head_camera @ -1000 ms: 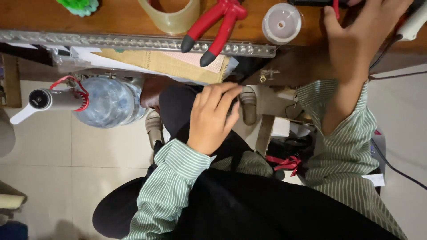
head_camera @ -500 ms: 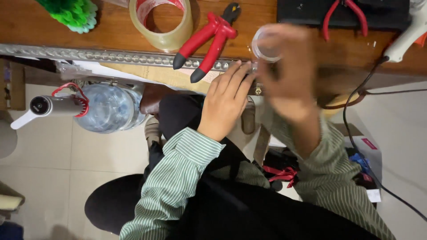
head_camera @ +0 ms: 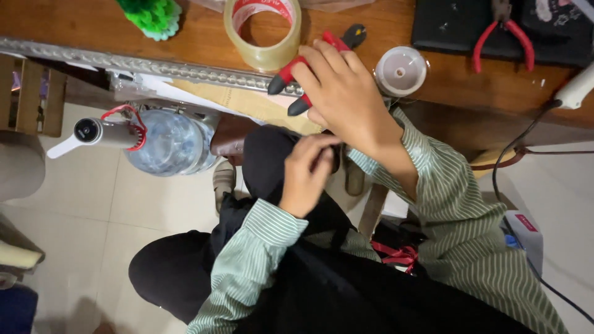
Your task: The person uses red pliers to cut a small piece of wire, then manipulates the wire with their hands. They pick up a spool of pink ribbon, cut a length of ribbon with the pliers, and continue to manipulate the wire and ribbon with their hands.
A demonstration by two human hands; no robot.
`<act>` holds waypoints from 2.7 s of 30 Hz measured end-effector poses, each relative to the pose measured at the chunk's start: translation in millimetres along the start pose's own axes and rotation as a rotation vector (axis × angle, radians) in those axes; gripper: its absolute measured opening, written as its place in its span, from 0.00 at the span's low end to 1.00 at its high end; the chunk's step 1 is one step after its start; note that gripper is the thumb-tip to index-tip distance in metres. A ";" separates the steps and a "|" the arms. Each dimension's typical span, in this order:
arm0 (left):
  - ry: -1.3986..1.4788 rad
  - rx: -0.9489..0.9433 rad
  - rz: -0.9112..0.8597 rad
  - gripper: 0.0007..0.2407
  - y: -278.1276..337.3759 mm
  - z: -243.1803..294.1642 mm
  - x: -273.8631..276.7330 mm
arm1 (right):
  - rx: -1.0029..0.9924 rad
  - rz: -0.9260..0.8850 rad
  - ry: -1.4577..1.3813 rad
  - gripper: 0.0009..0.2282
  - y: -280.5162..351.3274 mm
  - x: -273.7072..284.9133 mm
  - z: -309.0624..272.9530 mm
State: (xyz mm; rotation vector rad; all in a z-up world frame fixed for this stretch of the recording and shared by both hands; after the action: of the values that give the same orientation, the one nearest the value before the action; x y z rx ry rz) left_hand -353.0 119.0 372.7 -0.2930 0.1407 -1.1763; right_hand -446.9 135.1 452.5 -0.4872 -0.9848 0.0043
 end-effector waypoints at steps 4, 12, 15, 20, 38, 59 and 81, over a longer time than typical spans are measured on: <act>0.548 0.437 0.069 0.24 -11.0 -49.5 19.4 | 0.003 0.163 -0.131 0.07 14.1 13.9 1.7; 1.354 0.482 -0.083 0.22 -10.1 -30.9 5.0 | 0.444 0.346 -0.671 0.15 77.6 45.8 -21.0; 1.110 0.477 -0.064 0.21 24.5 -4.0 11.4 | 0.241 0.583 -0.470 0.09 98.6 91.6 -38.1; 0.914 0.476 -0.158 0.22 55.4 37.3 32.5 | 0.185 0.580 -0.651 0.03 137.1 84.9 -51.8; 0.176 0.299 -0.083 0.17 121.2 47.5 80.4 | -0.034 -0.027 -1.119 0.13 29.8 91.4 -67.7; 0.404 0.454 -0.081 0.24 118.4 -12.6 45.8 | -0.393 -0.237 -1.295 0.19 159.4 -20.6 -57.4; 0.099 0.197 -0.075 0.10 -35.8 -54.4 -30.0 | -1.066 0.096 -1.775 0.14 212.5 -49.3 -51.8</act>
State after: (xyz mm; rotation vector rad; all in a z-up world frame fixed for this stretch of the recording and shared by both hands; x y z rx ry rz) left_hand -410.3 125.8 330.2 -0.0674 0.0997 -1.2696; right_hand -387.9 293.6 305.3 -1.6240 -2.7201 -0.0052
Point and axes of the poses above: each hand's wrist, its own y-axis away from the middle knuckle, its own x-axis out of the back of the hand, z = x × y, the point moved 8 cm from there along -y, towards the middle knuckle, and after that the axes turned 11 degrees about y, right-handed, at the moved point
